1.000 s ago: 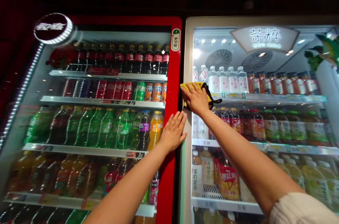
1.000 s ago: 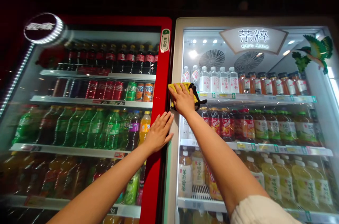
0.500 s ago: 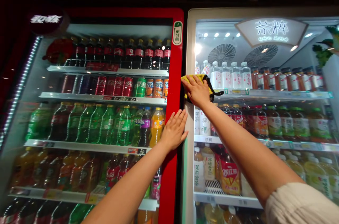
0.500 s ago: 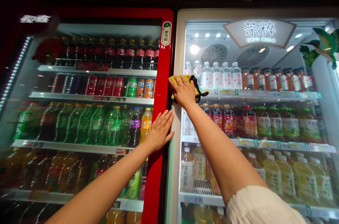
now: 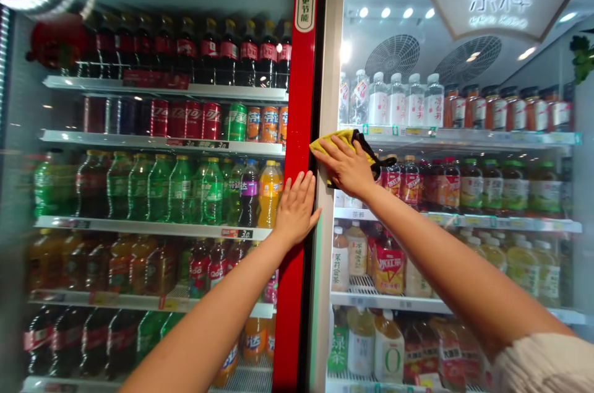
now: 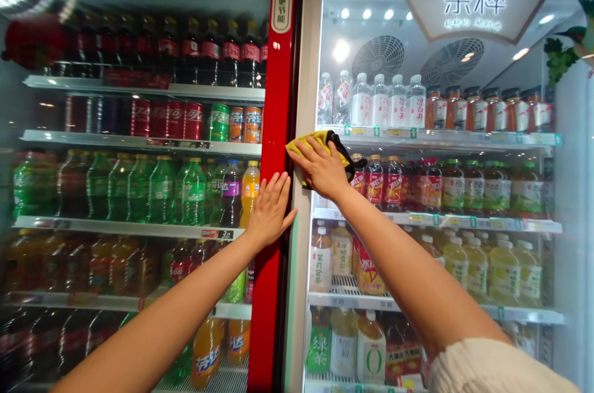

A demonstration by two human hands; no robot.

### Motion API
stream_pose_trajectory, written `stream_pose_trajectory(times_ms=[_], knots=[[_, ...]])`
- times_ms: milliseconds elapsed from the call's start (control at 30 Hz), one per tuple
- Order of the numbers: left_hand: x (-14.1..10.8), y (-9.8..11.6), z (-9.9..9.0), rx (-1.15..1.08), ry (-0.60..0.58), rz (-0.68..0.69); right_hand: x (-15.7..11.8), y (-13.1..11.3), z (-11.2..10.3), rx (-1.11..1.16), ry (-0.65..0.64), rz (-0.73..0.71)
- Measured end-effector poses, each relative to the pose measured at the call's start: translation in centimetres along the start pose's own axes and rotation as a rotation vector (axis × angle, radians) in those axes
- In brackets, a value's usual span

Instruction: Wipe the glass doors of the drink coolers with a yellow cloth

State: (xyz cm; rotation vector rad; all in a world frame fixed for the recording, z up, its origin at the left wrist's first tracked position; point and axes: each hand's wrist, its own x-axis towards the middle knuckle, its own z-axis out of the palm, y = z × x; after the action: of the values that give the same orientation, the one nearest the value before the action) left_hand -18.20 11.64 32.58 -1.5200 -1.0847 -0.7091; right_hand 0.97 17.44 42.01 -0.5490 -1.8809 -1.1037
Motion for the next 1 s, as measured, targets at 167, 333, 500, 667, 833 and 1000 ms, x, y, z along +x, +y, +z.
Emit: stream_pose_trajectory(times_ms=[167,333,500,667,833,1000], knots=[[-0.7,0.3,-0.2,-0.002,-0.009,-0.043,-2.6,-1.3,0.8,0.004,-0.007,-0.019],[-1.8,0.9,-0.4,-0.029,-0.027,-0.042,-4.6,-2.2,1.1,0.010,-0.053,-0.033],[-3.0,1.6,-0.1,-0.090,-0.043,-0.038,-7.4,-3.4,1.7,0.020,-0.103,-0.050],[-5.0,2.4,0.4,-0.104,-0.097,-0.039,-10.7,-4.9,2.7,0.035,-0.111,-0.058],[-7.4,3.3,0.7,-0.114,-0.133,-0.022,-13.4,-6.3,3.4,0.032,-0.076,-0.068],[-10.1,4.4,1.2,-0.111,-0.142,-0.017,-16.0,-8.0,3.8,0.050,-0.134,-0.045]])
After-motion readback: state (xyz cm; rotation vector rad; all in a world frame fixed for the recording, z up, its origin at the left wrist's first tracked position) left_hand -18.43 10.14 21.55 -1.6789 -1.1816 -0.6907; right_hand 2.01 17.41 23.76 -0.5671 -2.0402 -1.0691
